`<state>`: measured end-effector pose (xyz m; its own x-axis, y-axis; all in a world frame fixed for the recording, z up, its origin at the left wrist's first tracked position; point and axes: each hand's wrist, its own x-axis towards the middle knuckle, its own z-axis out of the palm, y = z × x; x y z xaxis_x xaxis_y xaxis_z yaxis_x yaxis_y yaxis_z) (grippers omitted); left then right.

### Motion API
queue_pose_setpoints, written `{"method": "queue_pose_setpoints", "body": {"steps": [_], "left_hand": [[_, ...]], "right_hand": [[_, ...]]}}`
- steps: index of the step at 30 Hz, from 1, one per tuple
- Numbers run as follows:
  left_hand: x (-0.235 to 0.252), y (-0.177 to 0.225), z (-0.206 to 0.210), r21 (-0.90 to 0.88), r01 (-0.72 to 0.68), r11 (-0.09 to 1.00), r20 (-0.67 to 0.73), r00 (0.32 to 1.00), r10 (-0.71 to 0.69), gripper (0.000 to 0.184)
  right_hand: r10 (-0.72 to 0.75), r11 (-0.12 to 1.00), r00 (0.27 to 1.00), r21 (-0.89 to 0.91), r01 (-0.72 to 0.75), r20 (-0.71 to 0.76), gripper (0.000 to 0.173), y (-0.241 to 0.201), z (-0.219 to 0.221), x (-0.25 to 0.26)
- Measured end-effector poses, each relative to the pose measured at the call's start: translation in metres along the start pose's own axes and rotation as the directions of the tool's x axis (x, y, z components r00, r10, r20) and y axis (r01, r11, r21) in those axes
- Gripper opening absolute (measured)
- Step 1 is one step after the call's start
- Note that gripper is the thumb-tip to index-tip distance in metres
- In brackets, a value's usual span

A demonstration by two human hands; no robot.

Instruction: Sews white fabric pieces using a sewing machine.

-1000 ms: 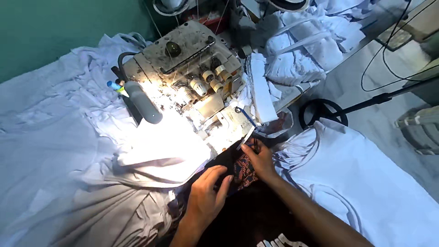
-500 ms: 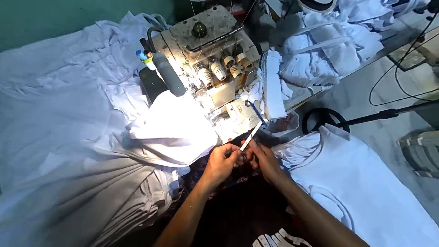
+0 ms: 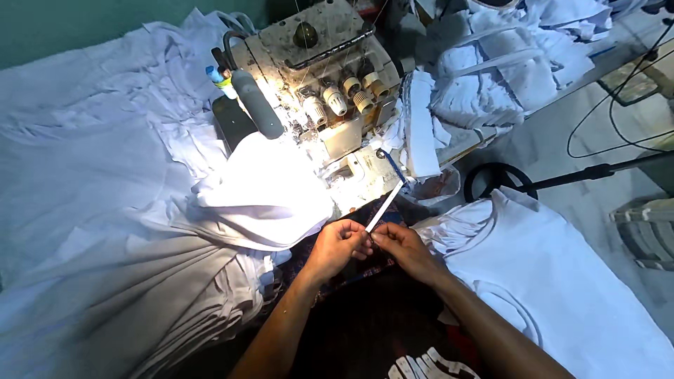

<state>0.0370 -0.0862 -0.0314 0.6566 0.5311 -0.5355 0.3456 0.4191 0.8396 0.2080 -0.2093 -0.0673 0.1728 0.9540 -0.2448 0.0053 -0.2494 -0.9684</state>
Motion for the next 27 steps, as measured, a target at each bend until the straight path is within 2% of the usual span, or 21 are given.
{"method": "queue_pose_setpoints", "body": {"steps": [5, 8, 10, 12, 15, 17, 19, 21, 23, 25, 27], "left_hand": [[-0.001, 0.000, 0.002, -0.073, 0.011, 0.997, -0.014, 1.000, -0.012, 0.014], [-0.004, -0.004, 0.006, -0.225, -0.080, 0.971, -0.069, 0.995, 0.066, 0.015], [-0.006, -0.006, 0.011, -0.366, -0.168, 0.915, -0.143, 0.982, 0.123, 0.017], [-0.009, -0.002, 0.019, -0.496, -0.210, 0.842, -0.212, 0.970, 0.117, 0.022], [-0.016, 0.008, 0.027, -0.645, -0.241, 0.725, -0.257, 0.962, 0.091, 0.025], [-0.020, 0.016, 0.023, -0.661, -0.296, 0.689, -0.305, 0.946, 0.114, 0.022], [-0.028, 0.024, 0.011, -0.565, -0.388, 0.728, -0.365, 0.909, 0.201, 0.019], [-0.037, 0.031, -0.005, -0.320, -0.465, 0.825, -0.408, 0.854, 0.323, 0.014], [-0.048, 0.039, -0.023, -0.052, -0.472, 0.880, -0.362, 0.831, 0.424, 0.013], [-0.060, 0.050, -0.039, 0.094, -0.417, 0.904, -0.270, 0.864, 0.426, 0.015], [-0.067, 0.059, -0.054, 0.125, -0.355, 0.927, -0.159, 0.915, 0.372, 0.017]], "right_hand": [[-0.023, 0.999, 0.997, -0.028, 0.021, -0.073, 0.027, 0.003, 0.005, 0.003], [-0.008, 0.994, 0.987, 0.106, 0.026, -0.163, 0.029, 0.005, 0.016, -0.001], [-0.014, 0.960, 0.977, 0.269, 0.073, -0.212, 0.030, 0.001, 0.028, -0.003], [-0.029, 0.917, 0.966, 0.378, 0.128, -0.257, 0.031, -0.011, 0.044, -0.001], [-0.062, 0.885, 0.952, 0.424, 0.191, -0.300, 0.024, -0.036, 0.061, 0.009], [-0.134, 0.896, 0.949, 0.374, 0.239, -0.284, 0.018, -0.051, 0.062, 0.018], [-0.233, 0.931, 0.955, 0.240, 0.274, -0.186, 0.018, -0.062, 0.052, 0.027], [-0.314, 0.946, 0.949, 0.079, 0.315, -0.024, 0.019, -0.073, 0.037, 0.036], [-0.345, 0.936, 0.929, -0.023, 0.351, 0.134, 0.020, -0.083, 0.025, 0.043], [-0.352, 0.916, 0.895, -0.095, 0.389, 0.273, 0.022, -0.094, 0.014, 0.050], [-0.317, 0.906, 0.860, -0.140, 0.399, 0.401, 0.023, -0.106, 0.007, 0.056]]}}
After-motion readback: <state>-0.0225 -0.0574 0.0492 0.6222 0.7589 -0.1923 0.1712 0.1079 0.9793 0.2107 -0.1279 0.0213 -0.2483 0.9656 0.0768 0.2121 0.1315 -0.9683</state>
